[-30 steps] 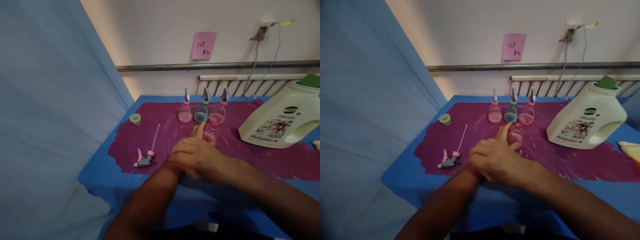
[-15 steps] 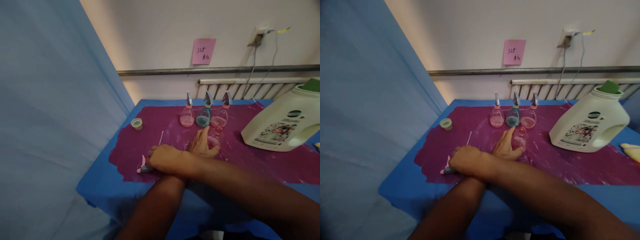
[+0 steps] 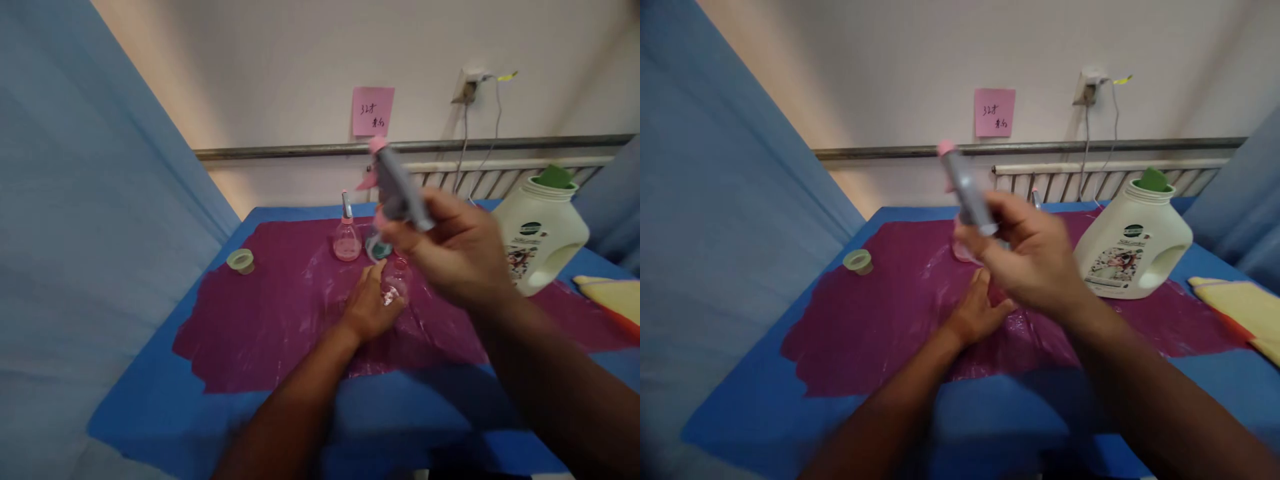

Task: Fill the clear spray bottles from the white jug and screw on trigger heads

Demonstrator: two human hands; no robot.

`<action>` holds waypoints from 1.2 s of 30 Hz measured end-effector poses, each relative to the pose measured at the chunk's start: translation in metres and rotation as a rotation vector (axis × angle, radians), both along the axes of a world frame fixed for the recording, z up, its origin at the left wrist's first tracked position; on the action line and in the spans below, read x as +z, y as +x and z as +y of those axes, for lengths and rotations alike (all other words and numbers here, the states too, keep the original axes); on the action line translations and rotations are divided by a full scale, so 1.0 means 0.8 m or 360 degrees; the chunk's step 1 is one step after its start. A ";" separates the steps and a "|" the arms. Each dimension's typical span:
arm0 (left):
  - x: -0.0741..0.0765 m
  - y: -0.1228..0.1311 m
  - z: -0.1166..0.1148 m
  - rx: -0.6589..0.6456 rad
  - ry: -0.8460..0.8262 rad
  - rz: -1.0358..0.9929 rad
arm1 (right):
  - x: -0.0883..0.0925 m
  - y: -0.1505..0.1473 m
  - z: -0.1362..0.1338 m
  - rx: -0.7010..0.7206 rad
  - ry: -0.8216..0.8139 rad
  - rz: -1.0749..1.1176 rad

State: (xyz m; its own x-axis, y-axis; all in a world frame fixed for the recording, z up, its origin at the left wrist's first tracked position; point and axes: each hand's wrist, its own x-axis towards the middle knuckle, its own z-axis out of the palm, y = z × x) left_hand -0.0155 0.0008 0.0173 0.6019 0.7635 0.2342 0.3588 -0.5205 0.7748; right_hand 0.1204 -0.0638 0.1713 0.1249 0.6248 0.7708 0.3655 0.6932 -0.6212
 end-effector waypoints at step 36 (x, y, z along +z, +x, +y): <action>0.017 -0.006 -0.005 -0.0041 -0.0043 -0.0017 | -0.154 0.091 0.013 0.0121 -0.0647 0.0109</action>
State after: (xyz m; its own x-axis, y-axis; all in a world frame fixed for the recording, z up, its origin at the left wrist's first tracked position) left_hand -0.0207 -0.0035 0.0310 0.6192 0.7538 0.2200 0.3373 -0.5083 0.7924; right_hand 0.1935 -0.0534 0.0478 0.1088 0.8859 0.4509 0.2710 0.4100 -0.8709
